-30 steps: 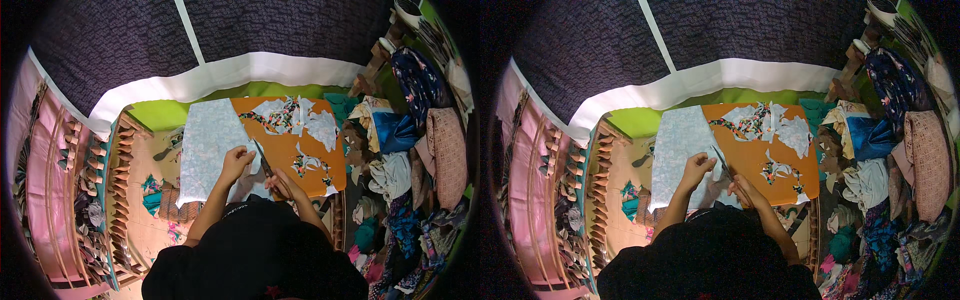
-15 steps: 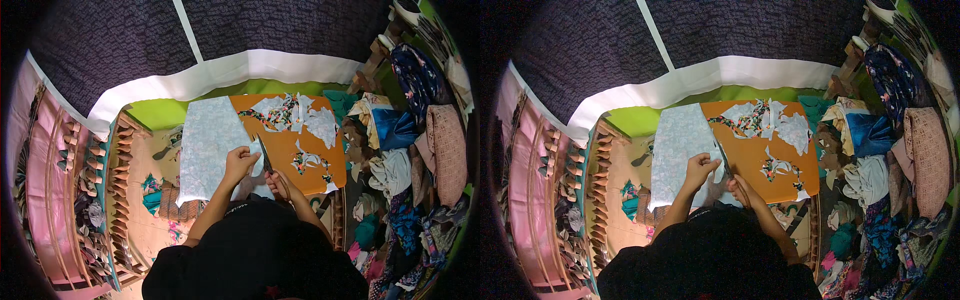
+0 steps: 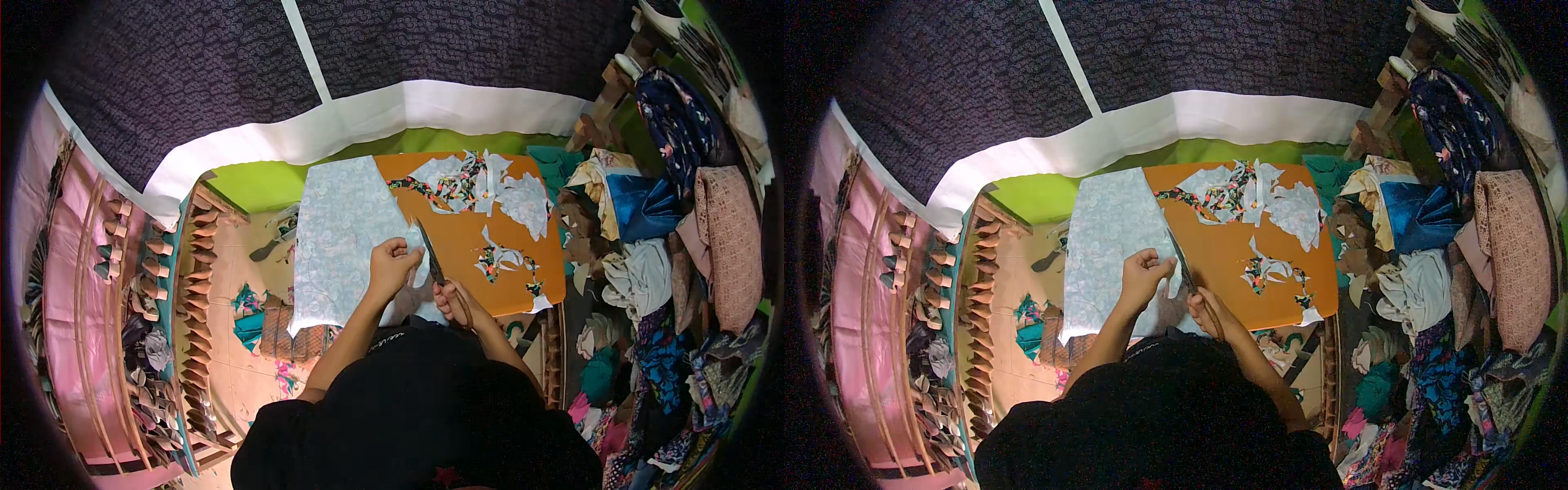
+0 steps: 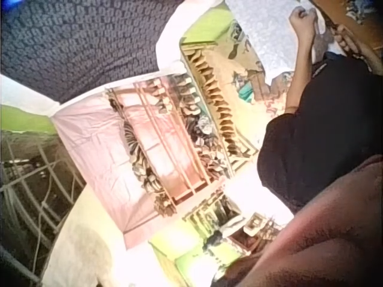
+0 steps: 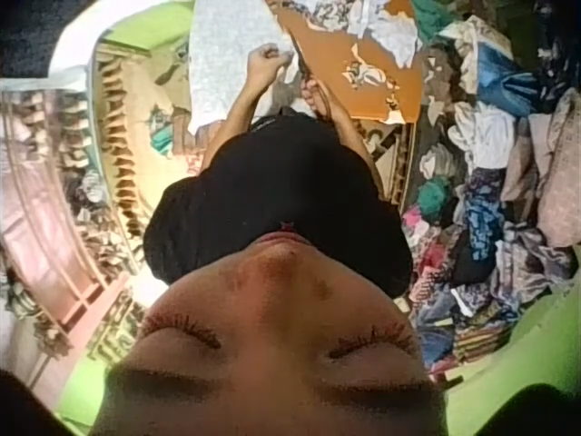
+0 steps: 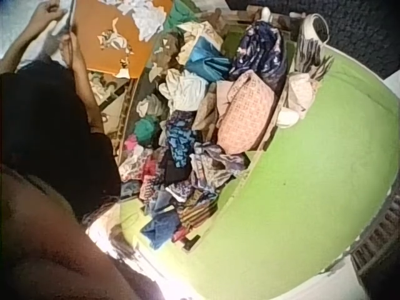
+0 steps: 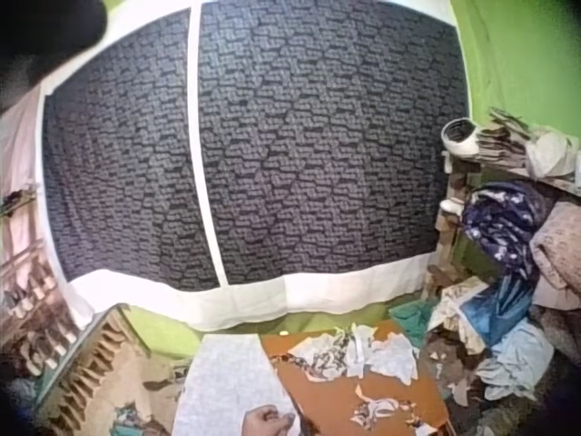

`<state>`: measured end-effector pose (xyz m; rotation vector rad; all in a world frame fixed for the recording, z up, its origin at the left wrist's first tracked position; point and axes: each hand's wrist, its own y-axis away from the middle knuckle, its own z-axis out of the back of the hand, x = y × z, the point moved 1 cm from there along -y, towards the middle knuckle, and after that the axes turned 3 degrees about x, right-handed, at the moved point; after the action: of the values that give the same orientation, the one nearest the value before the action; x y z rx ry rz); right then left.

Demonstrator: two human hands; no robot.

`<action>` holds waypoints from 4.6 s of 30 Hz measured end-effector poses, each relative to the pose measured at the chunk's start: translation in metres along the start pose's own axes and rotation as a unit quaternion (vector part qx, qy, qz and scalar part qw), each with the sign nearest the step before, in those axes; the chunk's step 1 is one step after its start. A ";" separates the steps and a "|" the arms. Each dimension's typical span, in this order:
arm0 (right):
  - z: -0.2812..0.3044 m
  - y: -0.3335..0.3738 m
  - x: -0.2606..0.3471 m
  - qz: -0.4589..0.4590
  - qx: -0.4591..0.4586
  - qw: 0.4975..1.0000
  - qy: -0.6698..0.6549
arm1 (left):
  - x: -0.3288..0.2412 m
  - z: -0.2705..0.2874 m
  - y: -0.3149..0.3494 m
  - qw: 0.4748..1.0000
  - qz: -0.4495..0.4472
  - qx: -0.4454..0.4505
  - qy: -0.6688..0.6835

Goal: Cutting out fabric patterns using scissors on a work table.

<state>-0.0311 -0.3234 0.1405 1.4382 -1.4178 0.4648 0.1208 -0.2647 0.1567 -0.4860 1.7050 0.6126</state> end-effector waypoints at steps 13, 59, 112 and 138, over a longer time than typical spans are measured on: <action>0.009 -0.003 -0.013 0.132 -0.063 0.965 0.217 | -0.008 -0.001 0.001 1.000 0.005 0.003 0.024; 0.010 -0.008 -0.003 0.119 -0.065 0.975 0.177 | -0.002 -0.002 -0.001 0.998 0.030 0.054 -0.001; 0.003 -0.003 -0.004 0.048 -0.006 0.997 0.065 | 0.000 -0.006 0.001 1.000 0.016 0.014 -0.013; 0.004 -0.005 -0.013 0.047 -0.014 0.999 -0.007 | -0.001 -0.012 0.002 0.999 0.009 0.012 0.037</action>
<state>-0.0307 -0.3212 0.1260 1.3587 -1.5020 0.4942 0.1107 -0.2701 0.1600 -0.4814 1.7873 0.5930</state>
